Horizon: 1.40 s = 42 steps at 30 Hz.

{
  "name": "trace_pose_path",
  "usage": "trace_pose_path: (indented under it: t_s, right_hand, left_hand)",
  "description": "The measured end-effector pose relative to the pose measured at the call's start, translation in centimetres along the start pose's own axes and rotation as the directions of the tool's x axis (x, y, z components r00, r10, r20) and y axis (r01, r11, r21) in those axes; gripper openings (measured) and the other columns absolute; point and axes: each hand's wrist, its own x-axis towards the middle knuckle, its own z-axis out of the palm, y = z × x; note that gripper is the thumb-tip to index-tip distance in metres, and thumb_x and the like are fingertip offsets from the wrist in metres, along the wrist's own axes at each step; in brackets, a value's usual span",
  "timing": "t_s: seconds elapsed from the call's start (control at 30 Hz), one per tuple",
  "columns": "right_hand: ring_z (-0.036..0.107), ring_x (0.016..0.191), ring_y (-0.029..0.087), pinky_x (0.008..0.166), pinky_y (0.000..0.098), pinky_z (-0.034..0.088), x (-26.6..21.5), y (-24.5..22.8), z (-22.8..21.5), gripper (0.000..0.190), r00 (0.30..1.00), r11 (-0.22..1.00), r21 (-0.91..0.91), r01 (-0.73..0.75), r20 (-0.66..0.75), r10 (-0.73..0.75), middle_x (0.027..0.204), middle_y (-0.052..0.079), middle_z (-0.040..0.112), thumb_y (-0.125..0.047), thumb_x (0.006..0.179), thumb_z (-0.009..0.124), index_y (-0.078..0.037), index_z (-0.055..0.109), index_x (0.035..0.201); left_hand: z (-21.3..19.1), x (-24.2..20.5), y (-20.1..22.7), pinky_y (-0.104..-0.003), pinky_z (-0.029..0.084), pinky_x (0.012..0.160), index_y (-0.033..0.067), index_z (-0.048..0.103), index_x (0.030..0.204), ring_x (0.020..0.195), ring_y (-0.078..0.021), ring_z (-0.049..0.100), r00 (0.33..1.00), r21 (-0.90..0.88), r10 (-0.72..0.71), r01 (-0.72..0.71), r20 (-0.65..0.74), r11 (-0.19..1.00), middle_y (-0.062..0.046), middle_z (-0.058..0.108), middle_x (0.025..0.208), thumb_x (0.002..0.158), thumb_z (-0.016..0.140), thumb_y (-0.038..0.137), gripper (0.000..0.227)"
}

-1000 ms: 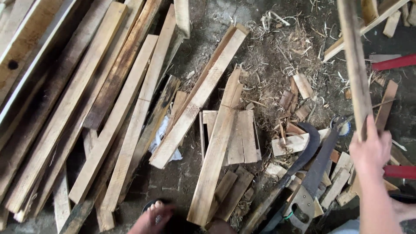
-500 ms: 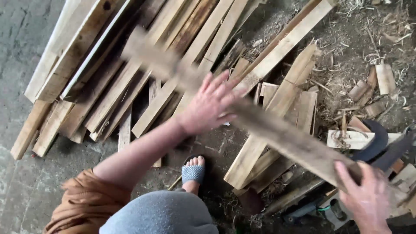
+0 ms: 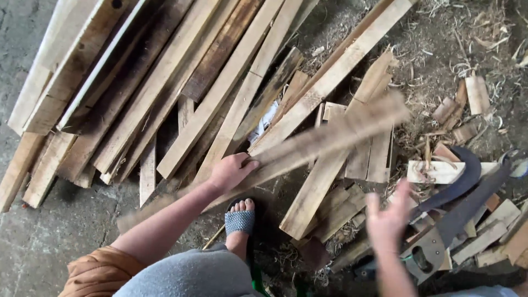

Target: Sorting through a pile of wooden planks on the ground, inspecting and moving them.

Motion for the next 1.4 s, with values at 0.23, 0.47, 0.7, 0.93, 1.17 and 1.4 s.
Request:
trace_pose_path:
  t_s: [0.23,0.47,0.7,0.93,1.17,1.4]
  right_hand:
    - [0.019,0.151,0.053,0.120,0.0680,0.020,-2.3,9.4,14.4,0.087,0.744,0.602,0.497,-0.625,0.614,0.264,0.166,0.029,0.013,-0.034,0.099,0.065,-0.009,0.013,0.164]
    - [0.059,0.085,0.011,0.058,0.0212,0.045,-0.2,4.8,14.3,0.033,0.839,0.516,0.695,-0.501,0.535,0.095,0.108,-0.003,0.054,-0.017,0.096,0.068,-0.017,0.055,0.127]
    - [0.068,0.107,0.020,0.093,0.0382,0.057,6.7,8.2,18.6,0.021,0.886,0.336,0.827,-0.450,0.462,0.051,0.109,-0.006,0.062,-0.016,0.099,0.069,-0.025,0.057,0.115]
    - [0.069,0.108,0.018,0.097,0.0425,0.057,6.9,7.4,19.5,0.021,0.883,0.332,0.830,-0.448,0.469,0.018,0.107,-0.008,0.064,-0.018,0.098,0.071,-0.026,0.059,0.113]
    - [0.070,0.102,0.018,0.094,0.0412,0.058,6.4,7.0,19.9,0.023,0.882,0.285,0.839,-0.462,0.468,0.052,0.104,-0.009,0.066,-0.016,0.096,0.072,-0.028,0.061,0.113]
    - [0.072,0.100,0.019,0.091,0.0442,0.061,6.9,8.4,21.0,0.025,0.880,0.274,0.845,-0.460,0.476,0.010,0.106,-0.007,0.069,-0.015,0.096,0.072,-0.026,0.062,0.116]
  left_hand:
    - [3.1,1.7,-2.3,-0.049,0.056,0.083,0.0169,0.069,0.103,0.101,-0.0375,0.069,0.985,-0.224,-0.139,0.113,-0.102,0.968,-0.018,0.071,0.096,0.093,0.055,0.063,0.050]
    - [1.7,1.5,0.1,-0.046,0.056,0.081,0.0138,0.068,0.101,0.099,-0.0373,0.070,0.986,-0.238,-0.128,0.100,-0.106,0.966,-0.018,0.071,0.092,0.093,0.055,0.061,0.049]
    - [1.7,1.0,0.2,-0.050,0.055,0.083,0.0087,0.068,0.102,0.103,-0.0410,0.068,0.986,-0.311,-0.132,0.095,-0.099,0.946,-0.022,0.070,0.096,0.092,0.059,0.056,0.049]
    - [1.9,0.9,-0.2,-0.048,0.056,0.083,0.0114,0.068,0.101,0.102,-0.0399,0.069,0.985,-0.306,-0.127,0.088,-0.112,0.948,-0.021,0.070,0.094,0.094,0.058,0.056,0.047]
    - [2.7,1.5,-0.7,-0.049,0.056,0.082,0.0107,0.068,0.100,0.101,-0.0406,0.069,0.984,-0.299,-0.132,0.090,-0.122,0.950,-0.022,0.071,0.093,0.094,0.059,0.057,0.047]
    - [2.7,1.3,-0.9,-0.051,0.055,0.084,0.0095,0.068,0.101,0.102,-0.0433,0.067,0.986,-0.301,-0.127,0.088,-0.112,0.949,-0.024,0.070,0.094,0.095,0.058,0.055,0.048]
